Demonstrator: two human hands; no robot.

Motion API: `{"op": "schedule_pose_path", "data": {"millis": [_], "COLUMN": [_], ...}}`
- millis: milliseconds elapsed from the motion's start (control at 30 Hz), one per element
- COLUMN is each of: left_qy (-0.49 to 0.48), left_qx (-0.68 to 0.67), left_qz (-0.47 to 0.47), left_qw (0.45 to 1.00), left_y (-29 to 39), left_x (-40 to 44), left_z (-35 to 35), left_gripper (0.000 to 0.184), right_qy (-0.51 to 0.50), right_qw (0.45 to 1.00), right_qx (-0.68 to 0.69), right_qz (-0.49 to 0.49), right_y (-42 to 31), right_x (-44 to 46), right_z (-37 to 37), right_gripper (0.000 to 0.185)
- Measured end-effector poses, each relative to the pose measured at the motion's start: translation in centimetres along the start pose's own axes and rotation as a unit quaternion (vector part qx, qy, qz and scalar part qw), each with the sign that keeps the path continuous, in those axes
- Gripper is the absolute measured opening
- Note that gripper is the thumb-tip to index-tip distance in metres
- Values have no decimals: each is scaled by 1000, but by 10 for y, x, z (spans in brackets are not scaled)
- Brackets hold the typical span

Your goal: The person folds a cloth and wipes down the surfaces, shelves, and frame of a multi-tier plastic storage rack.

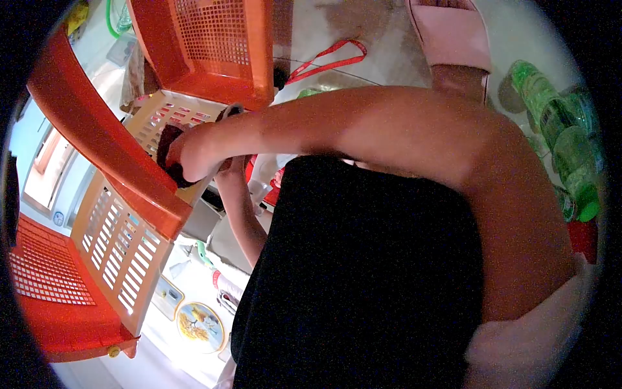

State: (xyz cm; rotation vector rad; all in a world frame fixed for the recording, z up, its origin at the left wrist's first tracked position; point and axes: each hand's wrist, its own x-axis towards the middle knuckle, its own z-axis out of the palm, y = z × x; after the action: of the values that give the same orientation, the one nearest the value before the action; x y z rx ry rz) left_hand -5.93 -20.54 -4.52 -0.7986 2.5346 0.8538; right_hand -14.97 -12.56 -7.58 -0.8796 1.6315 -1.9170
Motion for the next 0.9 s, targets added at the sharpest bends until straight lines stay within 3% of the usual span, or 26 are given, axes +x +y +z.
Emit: {"op": "schedule_pose_path", "data": {"millis": [33, 100, 167, 233, 267, 300, 400, 467, 533, 600, 633, 700, 800, 900], "left_qy": [0, 57, 41, 22, -24, -26, -46, -23, -2, 86, 87, 117, 99, 83], "left_qx": [0, -138, -161, -175, -146, -147, -153, -164, -175, -109, -110, -169, -181, -189], "left_qz": [0, -40, -55, -46, -7, -5, -45, -50, -55, -40, -41, 6, -12, -33], "left_qw": [1000, 988, 985, 983, 989, 989, 986, 985, 983, 989, 989, 979, 978, 978], "left_y": [8, 21, 28, 26, 24, 28, 32, 28, 26, 36, 33, 30, 31, 37], "left_x": [-1, -4, -6, -6, -4, -5, -10, -8, -7, -7, -6, -3, -5, -8], "left_z": [6, 17, 17, 15, 11, 11, 5, -1, -2, 1, 3, 8, 6, 4], "left_gripper": [33, 18, 20, 21, 34, 34, 66, 66, 66, 59, 59, 48, 48, 50], "right_qy": [-17, -54, -89, -265, -264, -220, -128, -82, 37, 67, 96, 56, -33, -41], "right_qw": [1000, 996, 989, 955, 955, 964, 974, 976, 978, 970, 961, 961, 953, 948], "right_qx": [-23, -66, -109, -135, -135, -145, -164, -172, -173, -206, -239, -251, -294, -305], "right_qz": [-9, -29, -49, 1, 3, 39, 90, 104, 115, 107, 99, 106, 62, 87], "right_y": [9, 25, 36, 20, 34, 50, 56, 54, 60, 64, 66, 63, 60, 57], "right_x": [3, 10, 14, 2, 1, 0, -15, -18, -11, -2, 4, 17, 28, 24], "right_z": [-2, -6, -6, -57, -53, -47, -43, -41, -30, -24, -21, -22, -22, -24], "right_gripper": [41, 40, 40, 40, 40, 38, 36, 36, 35, 35, 35, 32, 25, 20]}}
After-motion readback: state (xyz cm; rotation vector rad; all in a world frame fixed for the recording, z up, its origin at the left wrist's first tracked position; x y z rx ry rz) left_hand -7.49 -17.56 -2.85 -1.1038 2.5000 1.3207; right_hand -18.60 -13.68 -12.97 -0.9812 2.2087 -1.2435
